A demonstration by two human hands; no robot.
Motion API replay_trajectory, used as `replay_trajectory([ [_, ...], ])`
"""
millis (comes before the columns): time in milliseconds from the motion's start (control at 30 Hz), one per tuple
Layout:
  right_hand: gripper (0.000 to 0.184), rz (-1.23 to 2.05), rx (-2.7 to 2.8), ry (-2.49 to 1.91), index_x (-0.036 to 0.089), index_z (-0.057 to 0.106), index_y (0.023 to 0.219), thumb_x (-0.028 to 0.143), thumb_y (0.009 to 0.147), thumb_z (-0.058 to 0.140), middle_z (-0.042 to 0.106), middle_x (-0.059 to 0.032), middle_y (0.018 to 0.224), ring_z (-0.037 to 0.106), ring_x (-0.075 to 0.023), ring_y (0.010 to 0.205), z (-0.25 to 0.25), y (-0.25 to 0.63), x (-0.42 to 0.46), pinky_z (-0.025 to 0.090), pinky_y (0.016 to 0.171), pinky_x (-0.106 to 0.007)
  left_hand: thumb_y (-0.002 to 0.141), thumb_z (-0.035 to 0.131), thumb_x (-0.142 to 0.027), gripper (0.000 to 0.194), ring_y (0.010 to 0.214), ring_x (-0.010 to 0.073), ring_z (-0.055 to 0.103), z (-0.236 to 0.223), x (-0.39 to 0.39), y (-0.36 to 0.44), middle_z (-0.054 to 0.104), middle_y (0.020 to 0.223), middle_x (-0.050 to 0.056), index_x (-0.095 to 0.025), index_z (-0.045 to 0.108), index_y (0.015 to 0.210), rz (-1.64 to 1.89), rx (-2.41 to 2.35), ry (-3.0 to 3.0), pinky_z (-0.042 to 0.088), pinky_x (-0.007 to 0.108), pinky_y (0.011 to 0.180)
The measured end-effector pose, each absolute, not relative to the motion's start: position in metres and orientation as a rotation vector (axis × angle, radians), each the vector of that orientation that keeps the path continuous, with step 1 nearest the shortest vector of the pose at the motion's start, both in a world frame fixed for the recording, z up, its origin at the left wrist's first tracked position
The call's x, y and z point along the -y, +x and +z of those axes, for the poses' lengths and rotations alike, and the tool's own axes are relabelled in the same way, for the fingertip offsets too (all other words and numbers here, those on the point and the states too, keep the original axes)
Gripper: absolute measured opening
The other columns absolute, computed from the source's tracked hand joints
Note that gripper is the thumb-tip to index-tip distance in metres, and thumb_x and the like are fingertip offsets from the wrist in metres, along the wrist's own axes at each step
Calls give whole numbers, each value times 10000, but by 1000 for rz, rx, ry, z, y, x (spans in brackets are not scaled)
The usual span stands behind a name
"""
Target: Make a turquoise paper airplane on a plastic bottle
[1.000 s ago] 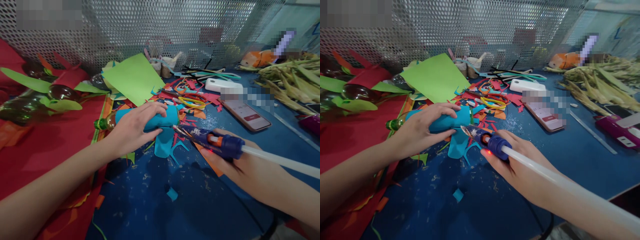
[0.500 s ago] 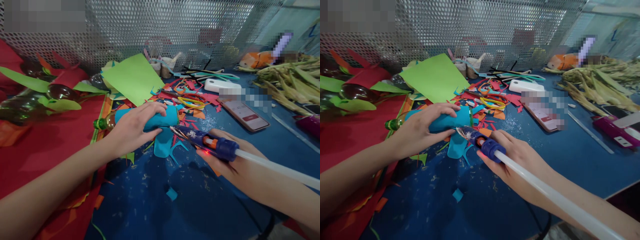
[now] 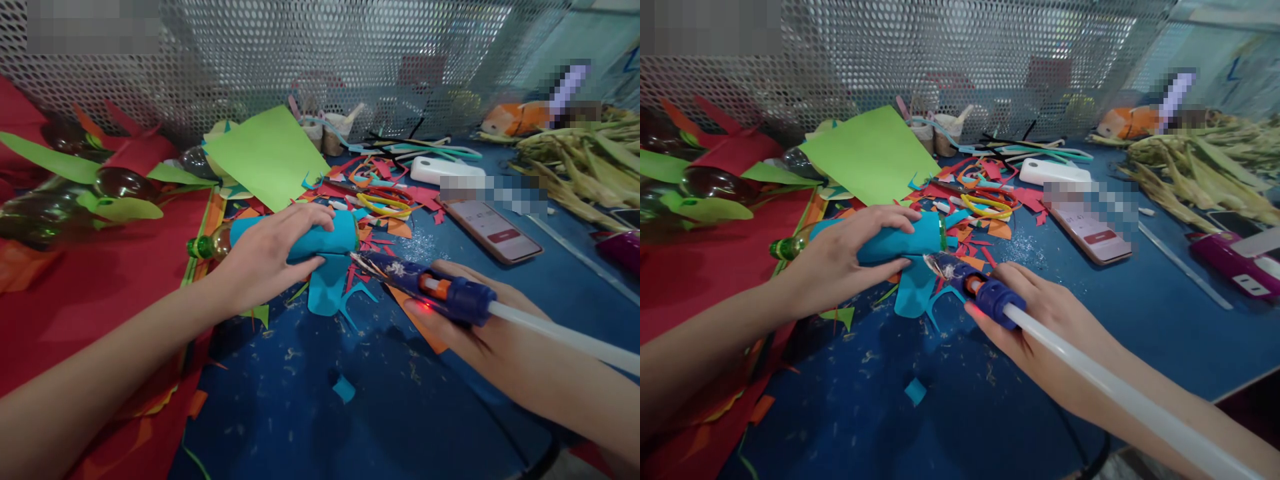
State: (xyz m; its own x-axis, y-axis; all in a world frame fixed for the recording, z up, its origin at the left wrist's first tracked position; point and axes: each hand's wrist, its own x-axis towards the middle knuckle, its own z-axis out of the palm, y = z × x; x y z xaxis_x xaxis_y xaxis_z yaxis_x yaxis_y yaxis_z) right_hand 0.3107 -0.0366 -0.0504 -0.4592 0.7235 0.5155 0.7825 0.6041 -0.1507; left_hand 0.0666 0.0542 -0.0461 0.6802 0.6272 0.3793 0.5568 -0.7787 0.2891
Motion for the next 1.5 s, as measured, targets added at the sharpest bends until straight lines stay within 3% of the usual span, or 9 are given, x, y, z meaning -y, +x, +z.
replay_trajectory([
  [333, 198, 110, 2240, -1323, 228, 546, 908, 388, 947, 436, 662, -19, 804, 679, -182, 628, -49, 315, 39, 488, 468, -261, 826, 576, -211, 229, 1205, 232, 523, -47, -53, 66, 588, 1251, 96, -182, 509, 1044, 702, -957, 2727, 419, 385, 1001],
  [667, 476, -201, 2383, -1161, 166, 611, 788, 375, 1003, 242, 670, -93, 734, 673, -203, 623, -38, 304, 32, 531, 519, -286, 823, 586, -224, 251, 1191, 233, 534, -46, -53, 67, 593, 1249, 95, -181, 510, 1058, 718, -973, 2725, 421, 392, 1003],
  [1000, 535, -179, 2367, -1147, 179, 616, 775, 420, 1000, 194, 658, -70, 736, 667, -190, 666, -41, 298, 26, 527, 532, -269, 843, 561, -235, 247, 1206, 236, 520, -46, -52, 67, 590, 1246, 94, -190, 501, 1079, 713, -957, 2720, 415, 414, 1011],
  [1200, 448, -103, 2358, -1183, 188, 593, 777, 410, 993, 270, 643, -43, 714, 661, -183, 614, -40, 300, 28, 522, 509, -263, 844, 553, -232, 250, 1192, 234, 529, -45, -52, 67, 578, 1272, 87, -206, 490, 1085, 703, -982, 2702, 422, 420, 1001],
  [1500, 514, -251, 2407, -1237, 150, 667, 821, 391, 996, 248, 724, -126, 824, 706, -250, 724, -37, 309, 36, 565, 561, -327, 839, 550, -197, 242, 1220, 227, 506, -44, -53, 67, 578, 1254, 79, -193, 490, 1074, 701, -949, 2710, 397, 396, 1025],
])
